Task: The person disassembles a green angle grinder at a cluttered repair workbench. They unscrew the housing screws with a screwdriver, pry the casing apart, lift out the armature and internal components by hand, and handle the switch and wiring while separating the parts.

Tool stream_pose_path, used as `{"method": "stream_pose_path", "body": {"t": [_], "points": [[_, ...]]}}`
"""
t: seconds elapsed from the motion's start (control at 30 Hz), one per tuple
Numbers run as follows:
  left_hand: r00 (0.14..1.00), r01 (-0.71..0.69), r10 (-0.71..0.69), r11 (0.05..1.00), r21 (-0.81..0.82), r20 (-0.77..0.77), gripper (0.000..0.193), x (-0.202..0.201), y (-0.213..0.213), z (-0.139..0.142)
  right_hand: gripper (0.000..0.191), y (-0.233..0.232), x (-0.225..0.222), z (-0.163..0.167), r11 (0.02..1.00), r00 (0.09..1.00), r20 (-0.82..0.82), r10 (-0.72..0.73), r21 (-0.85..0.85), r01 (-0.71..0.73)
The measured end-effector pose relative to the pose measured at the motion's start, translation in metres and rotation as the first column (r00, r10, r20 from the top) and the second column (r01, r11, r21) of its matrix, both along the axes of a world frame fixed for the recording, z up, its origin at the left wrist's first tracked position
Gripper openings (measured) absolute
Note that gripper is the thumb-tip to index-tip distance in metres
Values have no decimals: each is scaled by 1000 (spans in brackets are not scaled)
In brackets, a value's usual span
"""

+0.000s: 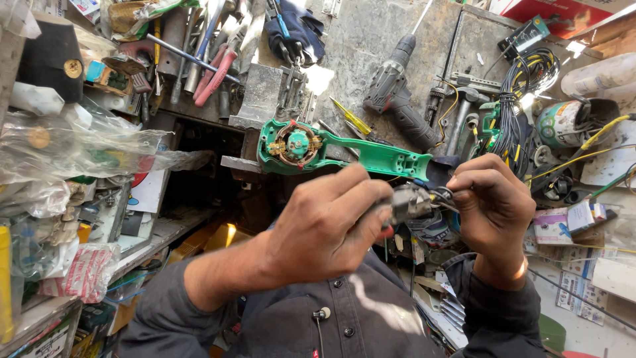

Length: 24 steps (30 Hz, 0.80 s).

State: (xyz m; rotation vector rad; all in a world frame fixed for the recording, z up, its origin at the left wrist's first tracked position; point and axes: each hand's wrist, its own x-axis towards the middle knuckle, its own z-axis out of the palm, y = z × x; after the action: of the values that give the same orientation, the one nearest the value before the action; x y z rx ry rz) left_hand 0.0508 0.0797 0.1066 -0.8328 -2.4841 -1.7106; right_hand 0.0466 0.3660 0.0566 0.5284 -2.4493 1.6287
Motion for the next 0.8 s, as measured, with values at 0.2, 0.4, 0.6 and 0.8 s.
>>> {"method": "stream_pose_path", "body": {"t": [0.2, 0.4, 0.6, 0.8], "points": [[988, -109, 94, 986, -125, -122, 25, 13, 27, -42, 6, 3, 9, 7, 977, 997, 72, 11, 210, -26], [978, -101, 115, 991, 87, -174, 36, 18, 61, -90, 10, -7, 15, -6, 964, 989, 147, 30, 256, -67], [974, -225, 227, 970, 94, -8, 30, 25, 70, -120, 7, -9, 18, -28, 987, 977, 208, 46, 138, -76], [964, -257, 267, 941, 219, -14, 26, 27, 57, -128, 11, -14, 15, -38, 988, 976, 213, 50, 134, -80]]}}
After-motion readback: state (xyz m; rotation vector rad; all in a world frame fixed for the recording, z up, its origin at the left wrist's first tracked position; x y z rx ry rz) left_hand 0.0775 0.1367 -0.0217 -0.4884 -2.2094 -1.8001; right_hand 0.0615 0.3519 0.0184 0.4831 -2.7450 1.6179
